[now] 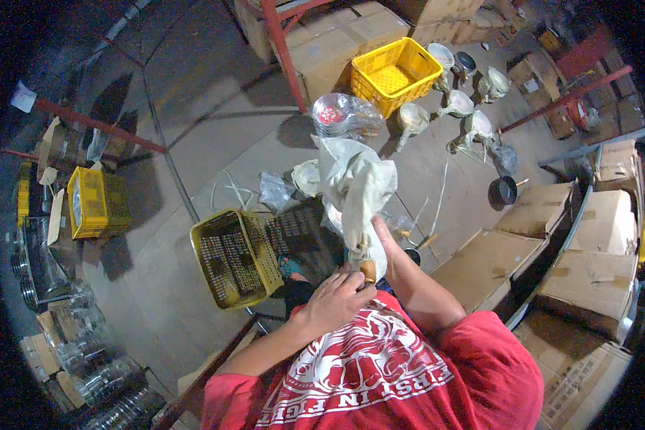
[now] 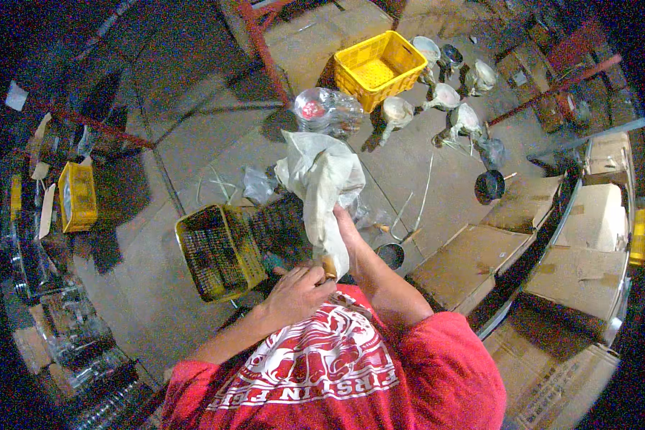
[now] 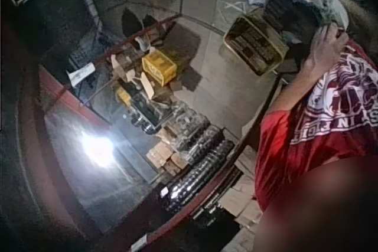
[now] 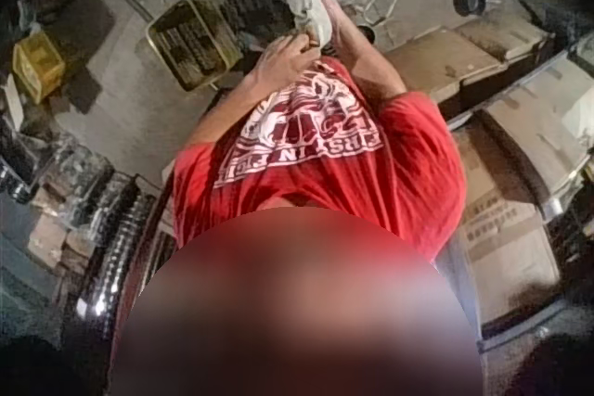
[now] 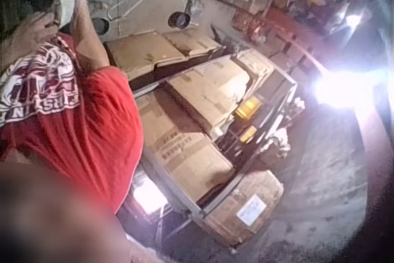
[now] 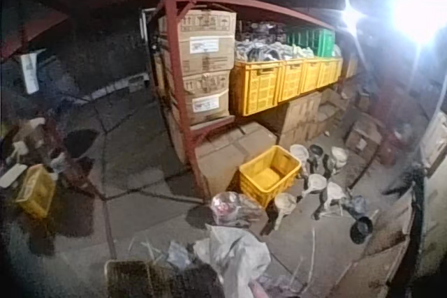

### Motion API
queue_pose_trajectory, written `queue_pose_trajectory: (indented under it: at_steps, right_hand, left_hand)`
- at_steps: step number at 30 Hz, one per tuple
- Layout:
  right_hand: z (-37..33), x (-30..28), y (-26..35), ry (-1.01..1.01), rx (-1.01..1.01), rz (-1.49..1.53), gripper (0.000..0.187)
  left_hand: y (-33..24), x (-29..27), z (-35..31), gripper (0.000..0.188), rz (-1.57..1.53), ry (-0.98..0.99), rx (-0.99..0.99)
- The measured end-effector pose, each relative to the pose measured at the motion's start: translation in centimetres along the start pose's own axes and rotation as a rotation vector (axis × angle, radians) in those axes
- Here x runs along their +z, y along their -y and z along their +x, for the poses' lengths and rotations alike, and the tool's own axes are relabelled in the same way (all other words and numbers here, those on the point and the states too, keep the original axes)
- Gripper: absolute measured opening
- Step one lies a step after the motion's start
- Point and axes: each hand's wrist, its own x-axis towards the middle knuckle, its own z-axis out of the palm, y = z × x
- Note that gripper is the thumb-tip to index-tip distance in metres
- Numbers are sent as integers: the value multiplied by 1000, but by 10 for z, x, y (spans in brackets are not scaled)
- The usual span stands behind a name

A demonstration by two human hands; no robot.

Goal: The person sorts kitchenware in a warehouse, picking up pans and pots from the floor and placing them into yellow and blue plastic baskets. They handle items one at a time, moving between baskets and occasionally adjusting their position.

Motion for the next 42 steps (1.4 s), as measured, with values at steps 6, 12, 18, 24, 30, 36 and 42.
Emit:
queue_pose_trajectory:
  at_steps: [6, 12, 18, 24, 30, 36, 42]
  right_hand:
    - [11, -20, -10, 455, -33, 258, 35]
    - [-7, 1, -1, 428, -150, 255, 36]
    - [-14, 21, 1, 429, -169, 257, 37]
    - [-19, 29, -2, 438, -175, 280, 37]
    - [-25, 45, 2, 466, -199, 309, 38]
    - [-31, 49, 5, 489, -219, 323, 39]
    - [-35, 47, 2, 428, -267, 264, 42]
  left_hand:
    - [13, 9, -8, 54, -311, -290, -297]
    - [24, -1, -3, 75, -29, -455, -335]
    - [39, -25, 20, 68, 56, -522, -495]
    - [47, -27, 20, 34, -81, -365, -388]
    - [38, -19, 15, 28, -235, -427, -407]
    - [40, -15, 15, 30, -220, -467, -367]
    - [41, -12, 13, 29, -234, -429, -440]
